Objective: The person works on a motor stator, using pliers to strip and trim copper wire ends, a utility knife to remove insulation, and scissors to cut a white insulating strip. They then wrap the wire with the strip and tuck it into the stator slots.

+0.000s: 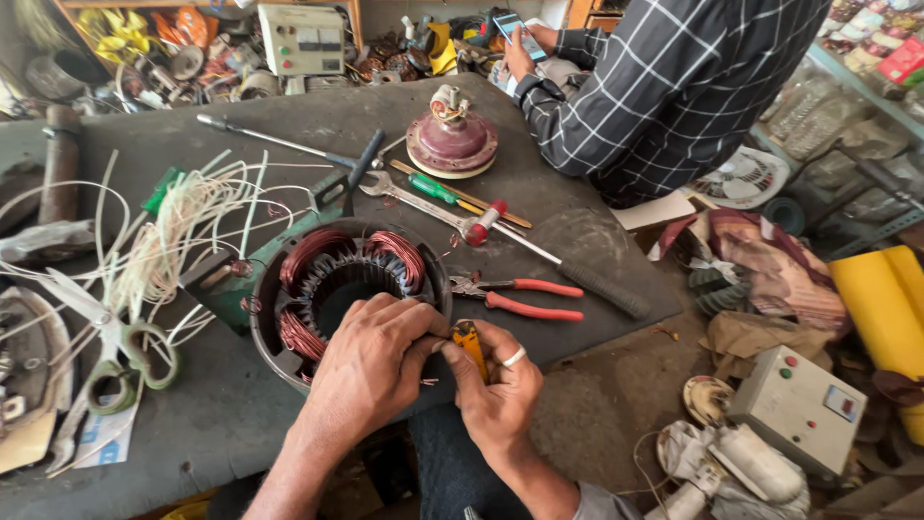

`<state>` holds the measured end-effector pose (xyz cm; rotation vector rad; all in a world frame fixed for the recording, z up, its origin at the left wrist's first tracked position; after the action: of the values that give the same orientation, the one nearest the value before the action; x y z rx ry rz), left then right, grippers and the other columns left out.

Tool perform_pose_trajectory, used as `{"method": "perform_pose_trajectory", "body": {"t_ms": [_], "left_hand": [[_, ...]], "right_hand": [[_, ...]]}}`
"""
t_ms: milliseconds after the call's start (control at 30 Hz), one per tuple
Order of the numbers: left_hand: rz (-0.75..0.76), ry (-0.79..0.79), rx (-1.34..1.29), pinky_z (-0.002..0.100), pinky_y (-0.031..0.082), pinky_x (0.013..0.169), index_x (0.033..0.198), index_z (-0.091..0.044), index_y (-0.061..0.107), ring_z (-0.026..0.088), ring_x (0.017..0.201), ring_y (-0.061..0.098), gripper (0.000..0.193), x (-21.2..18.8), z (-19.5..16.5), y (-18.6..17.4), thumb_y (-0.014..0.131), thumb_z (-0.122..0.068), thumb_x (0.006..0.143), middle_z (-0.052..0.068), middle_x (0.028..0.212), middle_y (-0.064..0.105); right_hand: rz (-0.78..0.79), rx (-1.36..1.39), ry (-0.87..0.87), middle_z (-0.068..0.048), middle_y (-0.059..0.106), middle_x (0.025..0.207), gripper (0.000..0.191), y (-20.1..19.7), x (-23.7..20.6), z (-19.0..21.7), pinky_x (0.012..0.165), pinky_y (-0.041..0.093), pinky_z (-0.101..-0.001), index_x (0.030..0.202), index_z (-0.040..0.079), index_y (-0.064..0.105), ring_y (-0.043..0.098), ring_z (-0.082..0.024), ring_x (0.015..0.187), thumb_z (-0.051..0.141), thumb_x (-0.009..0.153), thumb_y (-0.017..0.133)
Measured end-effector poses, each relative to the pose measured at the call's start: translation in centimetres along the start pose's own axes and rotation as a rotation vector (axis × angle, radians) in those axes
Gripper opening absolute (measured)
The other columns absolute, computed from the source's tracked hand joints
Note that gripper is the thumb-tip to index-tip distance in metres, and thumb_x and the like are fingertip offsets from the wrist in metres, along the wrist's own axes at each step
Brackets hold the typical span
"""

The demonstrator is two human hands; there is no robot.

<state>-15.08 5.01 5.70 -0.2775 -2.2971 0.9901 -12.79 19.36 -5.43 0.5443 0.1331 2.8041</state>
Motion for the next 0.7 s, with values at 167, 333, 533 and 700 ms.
{"method": "perform_pose_trajectory", "body": {"t_ms": [167, 333, 533, 700], "left_hand": [[-0.009, 0.048, -0.035, 0.041, 0.045, 0.080, 0.089, -0.010, 0.069, 0.026, 0.089, 0.063, 0.007, -0.1, 0.7, -0.6, 0.068, -0.014, 0.084, 0.003, 0.086, 0.069], [-0.006, 0.049, -0.042, 0.041, 0.044, 0.079, 0.088, -0.011, 0.069, 0.026, 0.086, 0.063, 0.006, -0.4, 0.5, -1.0, 0.068, -0.014, 0.083, 0.003, 0.083, 0.068], [-0.017, 0.050, -0.044, 0.041, 0.044, 0.080, 0.089, -0.010, 0.069, 0.026, 0.087, 0.063, 0.008, -1.2, 0.6, -1.2, 0.066, -0.009, 0.082, 0.003, 0.084, 0.068], [-0.051, 0.076, -0.059, 0.040, 0.044, 0.079, 0.088, -0.010, 0.068, 0.025, 0.086, 0.064, 0.007, -1.5, 1.6, -1.7, 0.066, -0.008, 0.082, 0.002, 0.082, 0.068]], "right_hand": [[-0.126, -0.316, -0.122, -0.004, 0.067, 0.075, 0.031, -3.9, -1.0, 5.1, 0.052, 0.044, -0.0219, 0.117, -0.001, 0.072, 0.054, -0.007, 0.054, -0.001, 0.086, 0.075], [0.017, -0.585, -0.437, -0.011, 0.076, 0.090, 0.028, -0.9, 0.4, 6.5, 0.070, 0.059, -0.0269, 0.113, -0.001, 0.071, 0.074, -0.013, 0.077, 0.002, 0.086, 0.077], [0.090, -0.446, -0.518, -0.012, 0.076, 0.091, 0.026, 2.0, -0.3, 4.8, 0.068, 0.061, -0.0278, 0.109, -0.001, 0.067, 0.076, -0.016, 0.076, 0.001, 0.087, 0.080], [0.154, -0.478, -0.637, -0.008, 0.070, 0.079, 0.032, 0.4, -1.7, 8.4, 0.061, 0.055, -0.0275, 0.109, -0.001, 0.070, 0.068, -0.015, 0.065, -0.001, 0.079, 0.081]]}}
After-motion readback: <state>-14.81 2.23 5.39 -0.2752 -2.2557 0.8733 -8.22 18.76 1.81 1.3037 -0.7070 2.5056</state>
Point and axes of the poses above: each hand's wrist, its own x-axis towards the middle knuckle, its own y-axis out of the palm, z = x × y, the point moved 10 cm from there along x, towards the middle knuckle
